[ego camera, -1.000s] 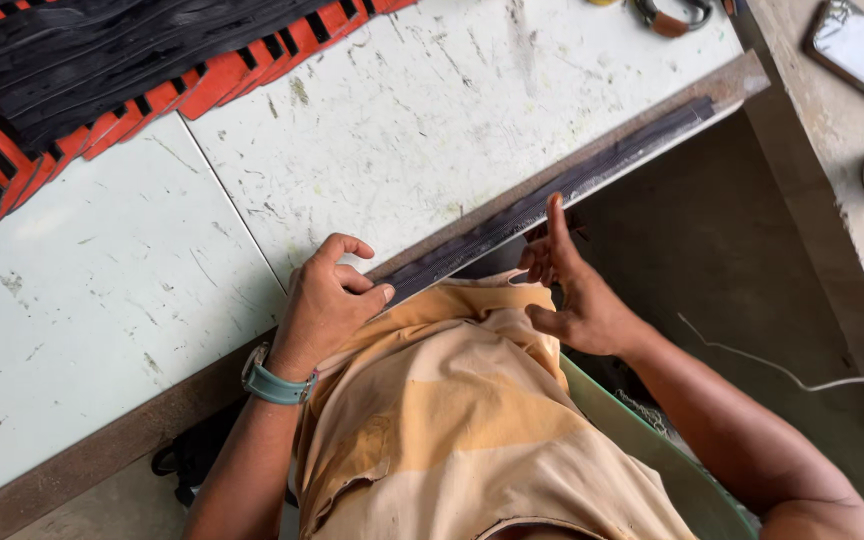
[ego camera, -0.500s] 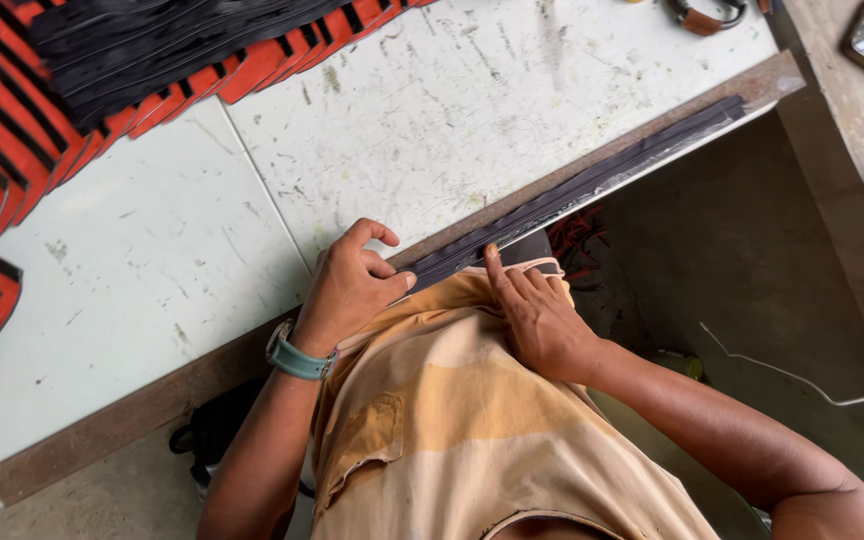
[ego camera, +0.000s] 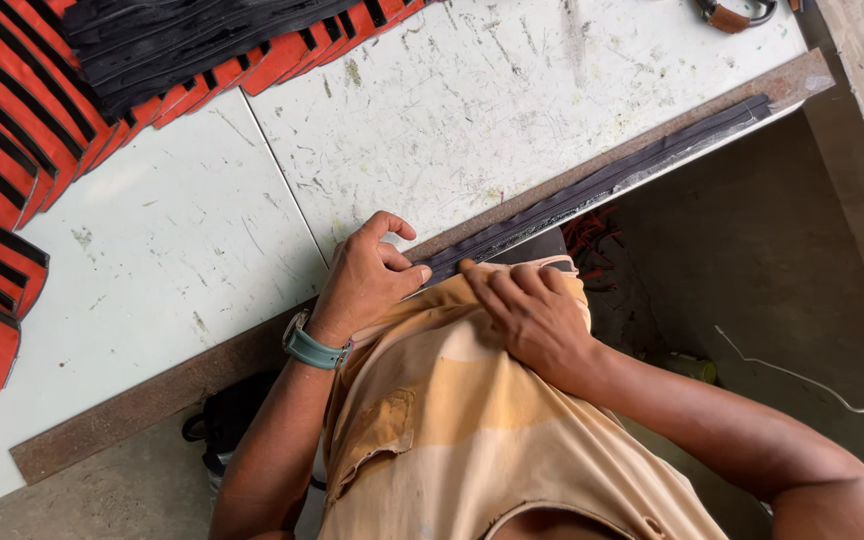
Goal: The person repeatedly applies a yellow adhesive from a small jar onto black zippers laid on a white table. They use their finger to spread the glue along the zipper teeth, then place the treated zippers onto a red and black striped mat. The process is repeated for multiple zippers.
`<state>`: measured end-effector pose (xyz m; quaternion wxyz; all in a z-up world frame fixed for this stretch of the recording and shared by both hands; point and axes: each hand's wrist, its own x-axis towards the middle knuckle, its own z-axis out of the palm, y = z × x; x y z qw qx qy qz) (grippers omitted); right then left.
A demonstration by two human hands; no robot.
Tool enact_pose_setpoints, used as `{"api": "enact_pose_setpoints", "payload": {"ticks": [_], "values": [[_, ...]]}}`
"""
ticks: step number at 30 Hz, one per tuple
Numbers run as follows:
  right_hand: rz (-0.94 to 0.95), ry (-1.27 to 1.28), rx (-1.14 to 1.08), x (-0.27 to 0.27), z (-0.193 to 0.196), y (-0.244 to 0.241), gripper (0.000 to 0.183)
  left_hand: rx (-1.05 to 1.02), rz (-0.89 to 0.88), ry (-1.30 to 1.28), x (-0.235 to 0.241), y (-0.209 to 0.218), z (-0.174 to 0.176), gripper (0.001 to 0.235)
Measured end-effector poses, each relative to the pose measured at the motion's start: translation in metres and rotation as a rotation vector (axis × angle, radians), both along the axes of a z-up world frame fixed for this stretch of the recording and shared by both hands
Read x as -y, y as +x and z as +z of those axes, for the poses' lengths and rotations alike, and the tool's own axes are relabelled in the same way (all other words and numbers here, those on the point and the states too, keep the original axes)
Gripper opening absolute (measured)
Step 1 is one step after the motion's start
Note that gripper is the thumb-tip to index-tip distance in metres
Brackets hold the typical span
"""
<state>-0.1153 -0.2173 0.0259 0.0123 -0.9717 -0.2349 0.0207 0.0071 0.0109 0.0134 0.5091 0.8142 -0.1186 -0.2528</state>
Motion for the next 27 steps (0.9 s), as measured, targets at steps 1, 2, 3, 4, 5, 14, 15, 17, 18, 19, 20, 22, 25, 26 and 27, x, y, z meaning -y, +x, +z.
{"api": "enact_pose_setpoints", "payload": {"ticks": [1,2,3,4,5,14,15,17,18,19,20,22,25,26,27], "values": [[0.028,-0.005,0.007,-0.001,0.004,0.000,0.069,-0.009,0.007,-0.006,0.001,-0.001,0.001,0.044],[0.063,-0.009,0.018,-0.003,0.008,0.005,0.064,-0.004,0.008,-0.008,0.002,-0.001,0.003,0.044],[0.072,0.044,-0.009,-0.003,0.016,0.009,0.062,0.002,0.010,-0.011,0.002,-0.002,0.006,0.043],[0.079,0.100,-0.034,-0.003,0.025,0.015,0.060,0.009,0.009,-0.010,0.002,-0.002,0.010,0.042],[0.087,0.155,-0.059,-0.003,0.035,0.022,0.059,0.056,0.003,-0.034,0.002,-0.004,0.016,0.041],[-0.105,0.539,-0.333,0.014,0.159,0.114,0.099,1.035,-0.326,-0.018,0.032,0.001,0.112,0.034],[-0.101,0.535,-0.275,0.017,0.174,0.118,0.098,1.075,-0.343,-0.014,0.034,0.008,0.124,0.036],[-0.107,0.503,-0.187,0.024,0.197,0.120,0.096,1.143,-0.390,-0.040,0.041,0.018,0.142,0.044],[-0.113,0.474,-0.152,0.028,0.204,0.120,0.095,1.179,-0.416,-0.069,0.045,0.023,0.149,0.051],[-0.120,0.445,-0.116,0.033,0.210,0.120,0.094,1.214,-0.443,-0.099,0.050,0.028,0.156,0.057],[-0.085,0.535,-0.048,0.040,0.217,0.120,0.089,1.226,-0.356,-0.158,0.059,0.032,0.162,0.059],[-0.021,0.709,0.092,0.056,0.230,0.119,0.080,1.099,-0.219,-0.394,0.076,0.040,0.174,0.072],[-0.035,0.589,0.252,0.087,0.246,0.113,0.059,0.770,-0.335,-0.749,0.112,0.056,0.192,0.091],[-0.048,0.590,0.294,0.100,0.252,0.115,0.060,0.697,-0.382,-0.792,0.123,0.059,0.198,0.089],[-0.064,0.594,0.336,0.115,0.256,0.118,0.061,0.622,-0.426,-0.832,0.134,0.062,0.205,0.086]]}}
